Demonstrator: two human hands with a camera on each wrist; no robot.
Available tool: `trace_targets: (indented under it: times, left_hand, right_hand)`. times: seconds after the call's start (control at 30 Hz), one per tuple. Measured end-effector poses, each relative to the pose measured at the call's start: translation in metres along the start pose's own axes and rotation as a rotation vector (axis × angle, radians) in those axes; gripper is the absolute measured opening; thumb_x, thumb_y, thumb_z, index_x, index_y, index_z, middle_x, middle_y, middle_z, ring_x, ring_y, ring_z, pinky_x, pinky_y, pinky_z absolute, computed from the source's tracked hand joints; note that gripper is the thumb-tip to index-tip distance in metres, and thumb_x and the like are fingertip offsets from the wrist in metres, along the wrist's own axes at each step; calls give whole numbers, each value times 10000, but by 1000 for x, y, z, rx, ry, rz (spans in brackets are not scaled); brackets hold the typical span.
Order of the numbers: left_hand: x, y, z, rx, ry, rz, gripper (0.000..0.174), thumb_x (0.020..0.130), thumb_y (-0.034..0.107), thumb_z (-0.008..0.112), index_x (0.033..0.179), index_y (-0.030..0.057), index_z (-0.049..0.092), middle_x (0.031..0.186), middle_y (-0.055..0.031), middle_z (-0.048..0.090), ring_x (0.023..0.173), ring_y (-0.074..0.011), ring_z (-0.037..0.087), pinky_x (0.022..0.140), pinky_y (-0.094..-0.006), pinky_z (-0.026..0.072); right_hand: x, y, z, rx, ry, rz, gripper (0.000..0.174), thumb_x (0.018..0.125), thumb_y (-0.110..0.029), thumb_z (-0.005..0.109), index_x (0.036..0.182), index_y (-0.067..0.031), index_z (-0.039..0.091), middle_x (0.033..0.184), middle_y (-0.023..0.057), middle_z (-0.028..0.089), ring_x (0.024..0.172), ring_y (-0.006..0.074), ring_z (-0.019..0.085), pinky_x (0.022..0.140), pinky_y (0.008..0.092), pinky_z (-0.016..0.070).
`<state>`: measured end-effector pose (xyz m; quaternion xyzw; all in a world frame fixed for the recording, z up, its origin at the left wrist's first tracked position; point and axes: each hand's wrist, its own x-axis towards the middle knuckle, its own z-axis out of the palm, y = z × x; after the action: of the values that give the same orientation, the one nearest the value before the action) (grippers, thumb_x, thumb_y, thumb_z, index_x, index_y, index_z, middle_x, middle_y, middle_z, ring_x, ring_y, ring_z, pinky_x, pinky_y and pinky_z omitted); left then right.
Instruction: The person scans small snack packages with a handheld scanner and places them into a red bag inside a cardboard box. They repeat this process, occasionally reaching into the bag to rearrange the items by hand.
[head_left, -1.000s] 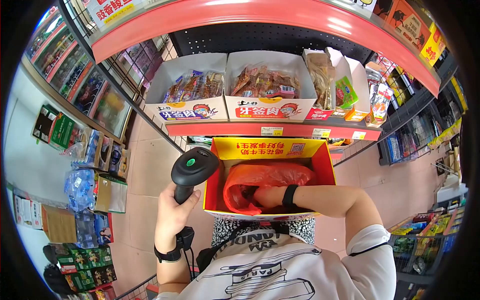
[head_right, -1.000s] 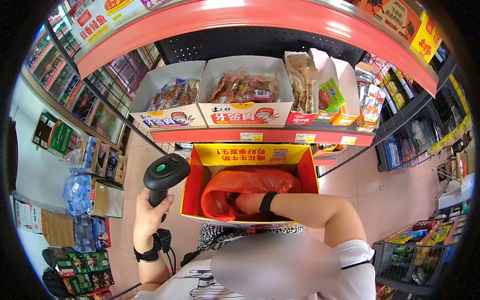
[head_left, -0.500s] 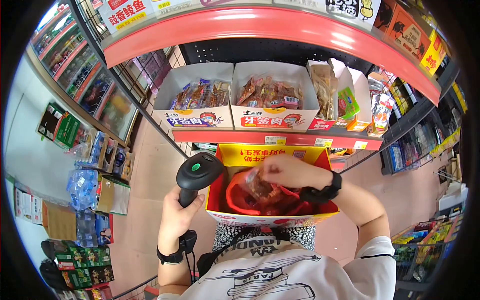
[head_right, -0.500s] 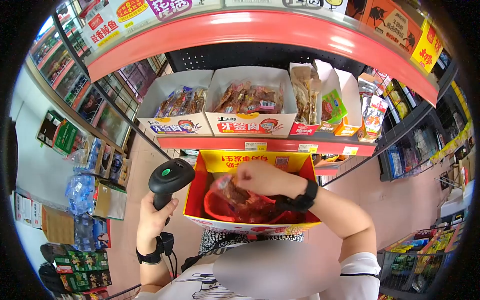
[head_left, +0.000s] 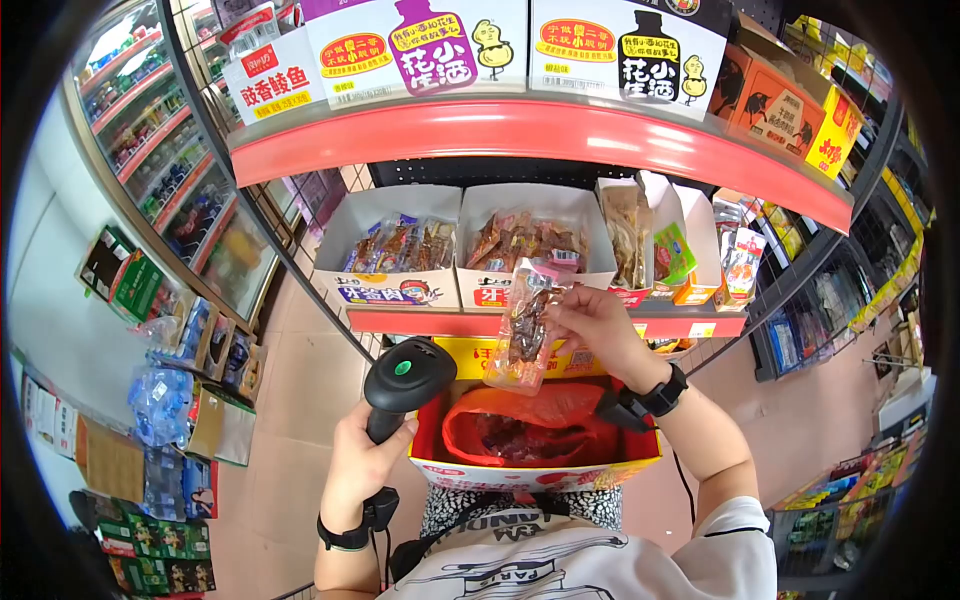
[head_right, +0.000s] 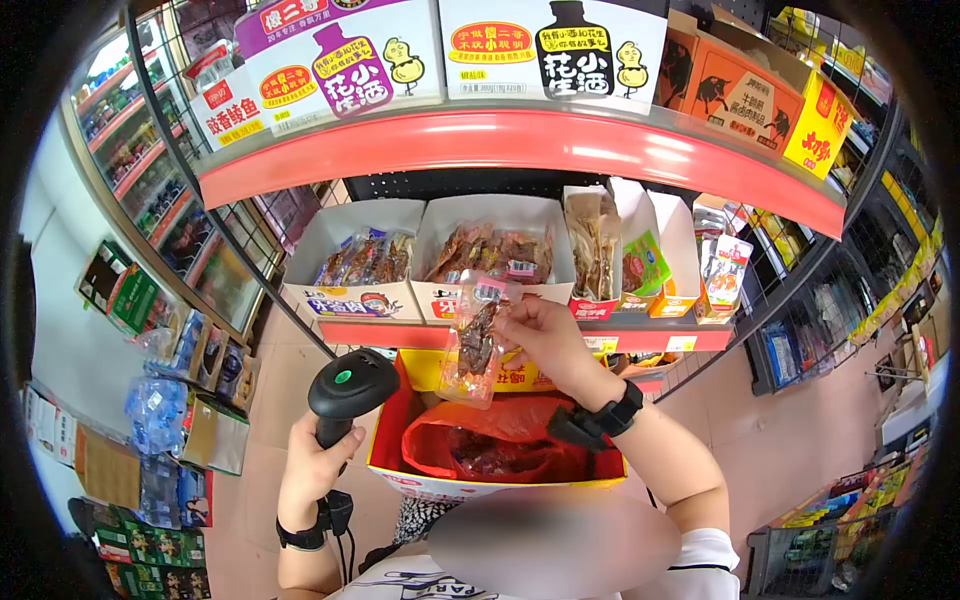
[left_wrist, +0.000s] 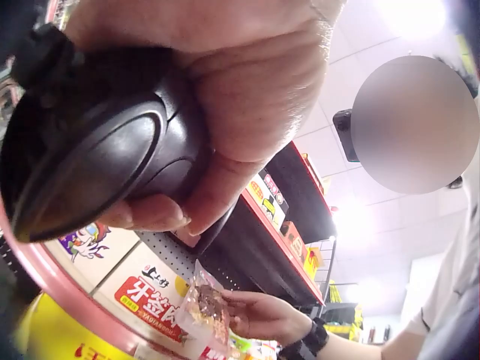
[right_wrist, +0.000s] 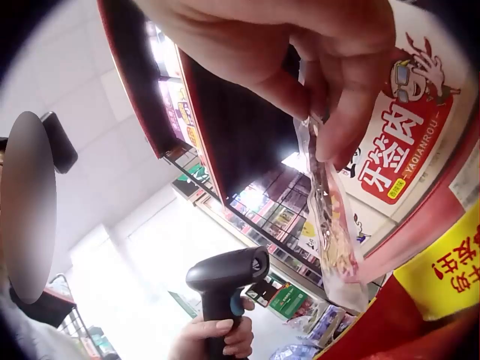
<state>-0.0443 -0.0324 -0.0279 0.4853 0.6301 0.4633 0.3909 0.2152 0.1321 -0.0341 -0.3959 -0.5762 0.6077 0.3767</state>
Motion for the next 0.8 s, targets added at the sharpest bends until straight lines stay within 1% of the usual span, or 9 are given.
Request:
trace_targets:
  times: [0.1, 0.2, 0.3, 0.37, 0.4, 0.47, 0.6, 0.67, 0.8]
  left_hand:
    - [1, 2, 1, 3, -3, 29, 159, 773, 36, 638, 921, 8, 587, 724, 15, 536, 659, -68, 470, 609, -237, 410]
    - [3, 5, 4, 0, -5, 27, 170, 774, 47, 645, 928, 8, 587, 729, 10, 542, 664, -73, 477, 617, -238, 413]
    - [7, 2, 9, -19, -6, 31, 193, 775, 61, 651, 947, 5, 585, 736, -3, 553, 674, -83, 488, 625, -245, 418]
    - [9, 3, 12, -33, -3, 40, 210, 776, 69, 653, 963, 2, 585, 740, -12, 560, 680, -89, 494, 630, -251, 422]
    - [10, 6, 13, 2, -13, 57, 228, 778, 79, 654, 981, 1, 584, 752, -25, 574, 693, -99, 508, 646, -259, 430]
    - [11, 13, 16, 51, -20, 66, 270, 786, 101, 650, 1028, 3, 581, 792, -61, 610, 739, -123, 546, 701, -279, 449]
    - [13, 18, 20, 30, -29, 108, 279, 786, 97, 647, 1039, 5, 577, 817, -67, 617, 771, -131, 559, 730, -284, 452]
    - [13, 16, 23, 19, -8, 141, 227, 785, 95, 655, 974, -7, 580, 757, 6, 543, 682, -84, 467, 620, -245, 405]
    - [12, 19, 24, 57, -4, 157, 230, 783, 96, 661, 969, -10, 579, 761, 0, 547, 685, -89, 468, 624, -248, 408]
  right_hand:
    - [1, 4, 7, 10, 5, -19, 177, 866, -170, 598, 843, -9, 529, 774, 39, 604, 685, 90, 593, 546, 231, 542]
    - [1, 8, 15, -6, 41, -73, 159, 868, -157, 593, 837, -15, 529, 747, 29, 600, 656, 82, 585, 510, 213, 518]
    - [2, 19, 23, -87, 41, -171, 158, 853, -125, 602, 778, -6, 529, 691, 36, 595, 615, 80, 562, 488, 220, 466]
    - [2, 24, 32, -377, 119, -369, 184, 829, -96, 613, 716, 11, 515, 634, 53, 577, 567, 97, 531, 492, 253, 421]
    - [0, 23, 35, -426, 134, -405, 188, 801, -78, 627, 692, 16, 507, 605, 75, 555, 540, 131, 515, 516, 283, 418]
    - [0, 31, 40, -442, 117, -413, 182, 797, -81, 630, 696, 11, 510, 600, 79, 554, 532, 143, 517, 510, 284, 418]
    - [-5, 27, 49, -519, 112, -393, 178, 787, -99, 641, 699, -3, 519, 577, 98, 557, 498, 191, 542, 482, 306, 419]
    - [-6, 28, 50, -538, 102, -382, 182, 787, -105, 642, 698, -4, 519, 576, 102, 564, 496, 201, 554, 477, 312, 421]
    - [-7, 27, 50, -534, 104, -403, 178, 786, -110, 644, 698, -11, 526, 591, 107, 582, 522, 216, 584, 488, 314, 438]
